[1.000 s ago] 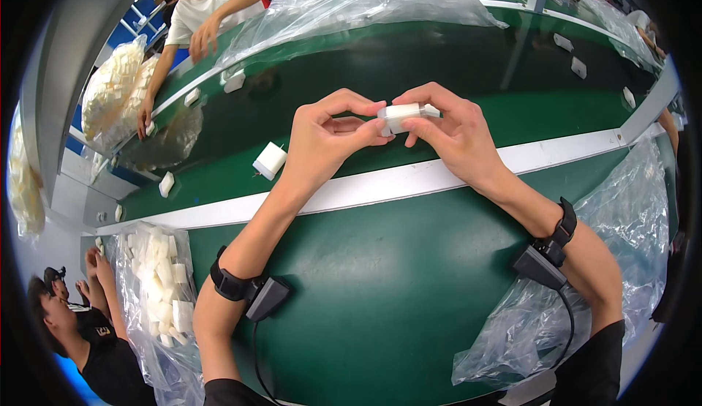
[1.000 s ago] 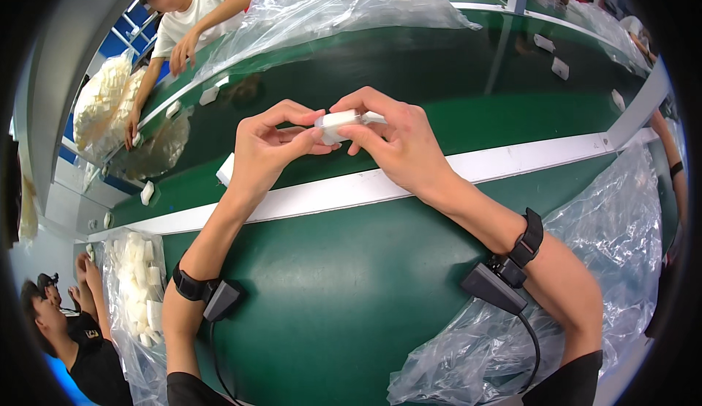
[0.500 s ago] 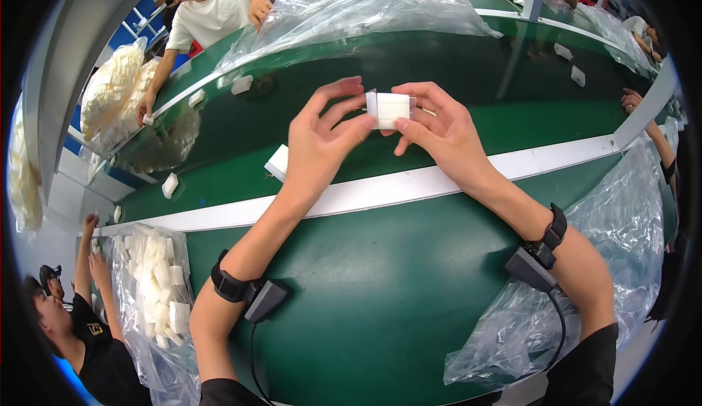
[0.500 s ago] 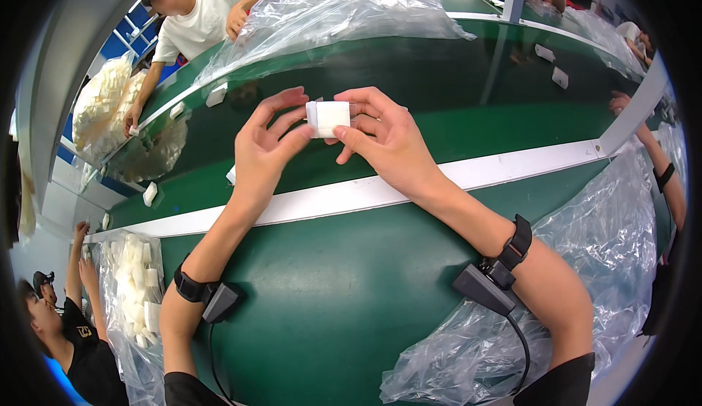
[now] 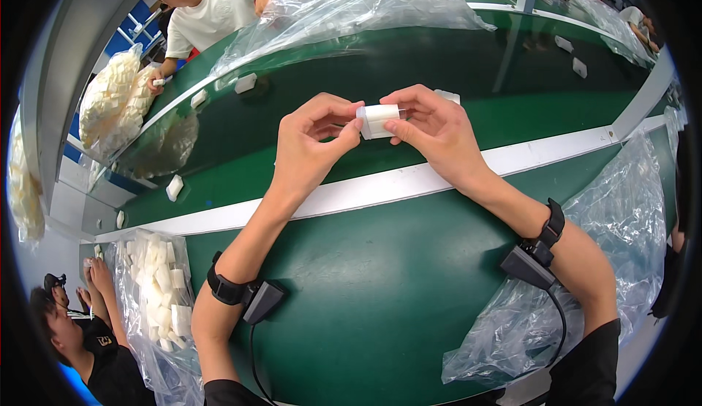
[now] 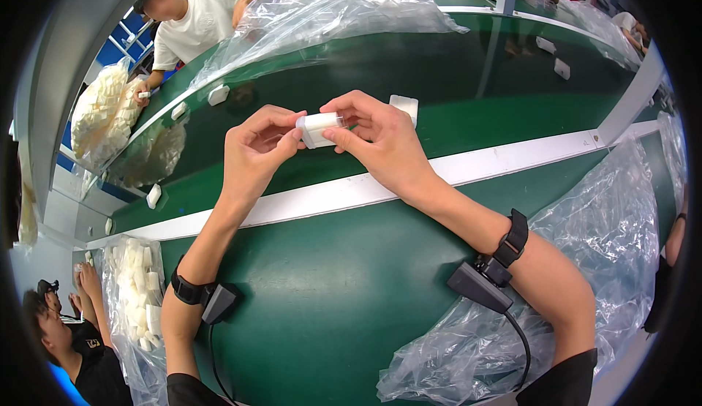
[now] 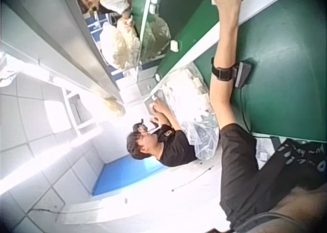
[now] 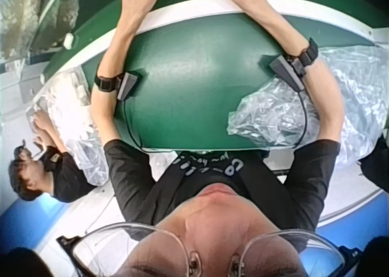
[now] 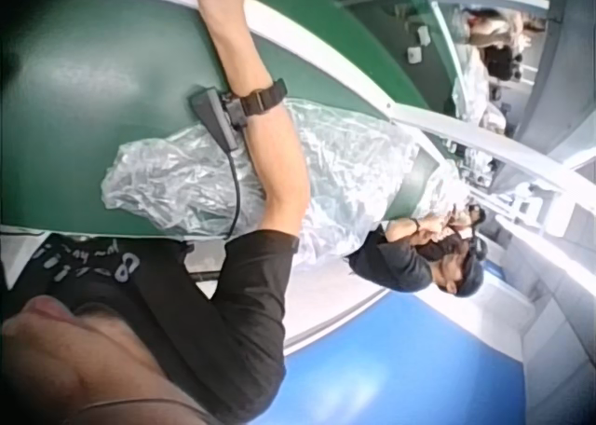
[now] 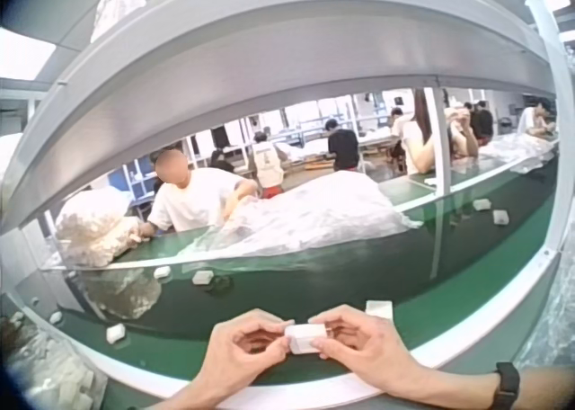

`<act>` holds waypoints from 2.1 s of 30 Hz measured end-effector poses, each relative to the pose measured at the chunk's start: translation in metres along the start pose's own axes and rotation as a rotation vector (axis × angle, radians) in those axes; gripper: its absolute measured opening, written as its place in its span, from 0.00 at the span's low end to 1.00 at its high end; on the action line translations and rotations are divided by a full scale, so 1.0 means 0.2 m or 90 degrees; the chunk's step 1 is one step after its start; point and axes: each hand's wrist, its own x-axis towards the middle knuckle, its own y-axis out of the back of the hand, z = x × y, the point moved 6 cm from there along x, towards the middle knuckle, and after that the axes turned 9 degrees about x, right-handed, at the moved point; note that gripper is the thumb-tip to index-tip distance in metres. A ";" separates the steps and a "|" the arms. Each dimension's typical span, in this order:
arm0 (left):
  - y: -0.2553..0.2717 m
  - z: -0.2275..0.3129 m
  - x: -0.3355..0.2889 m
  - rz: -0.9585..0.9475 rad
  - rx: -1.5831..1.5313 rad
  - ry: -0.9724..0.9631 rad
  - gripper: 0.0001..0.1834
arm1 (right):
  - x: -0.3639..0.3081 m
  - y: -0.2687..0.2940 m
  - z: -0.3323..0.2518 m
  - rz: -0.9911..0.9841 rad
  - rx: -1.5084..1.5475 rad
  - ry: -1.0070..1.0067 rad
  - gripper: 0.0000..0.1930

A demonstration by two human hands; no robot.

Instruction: Assembling small white parts into clear plastic housings and organizing them on an assembly line conveyor.

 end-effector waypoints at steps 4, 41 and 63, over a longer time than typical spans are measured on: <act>-0.01 0.04 0.01 -0.064 0.054 -0.048 0.08 | -0.01 0.02 -0.02 0.009 -0.105 0.011 0.14; -0.05 0.01 0.00 -0.186 -0.280 0.055 0.34 | -0.02 -0.04 -0.09 -0.065 -0.087 0.117 0.28; -0.05 0.07 -0.02 -0.088 -0.091 -0.101 0.19 | -0.01 -0.06 -0.11 -0.077 -0.149 0.118 0.25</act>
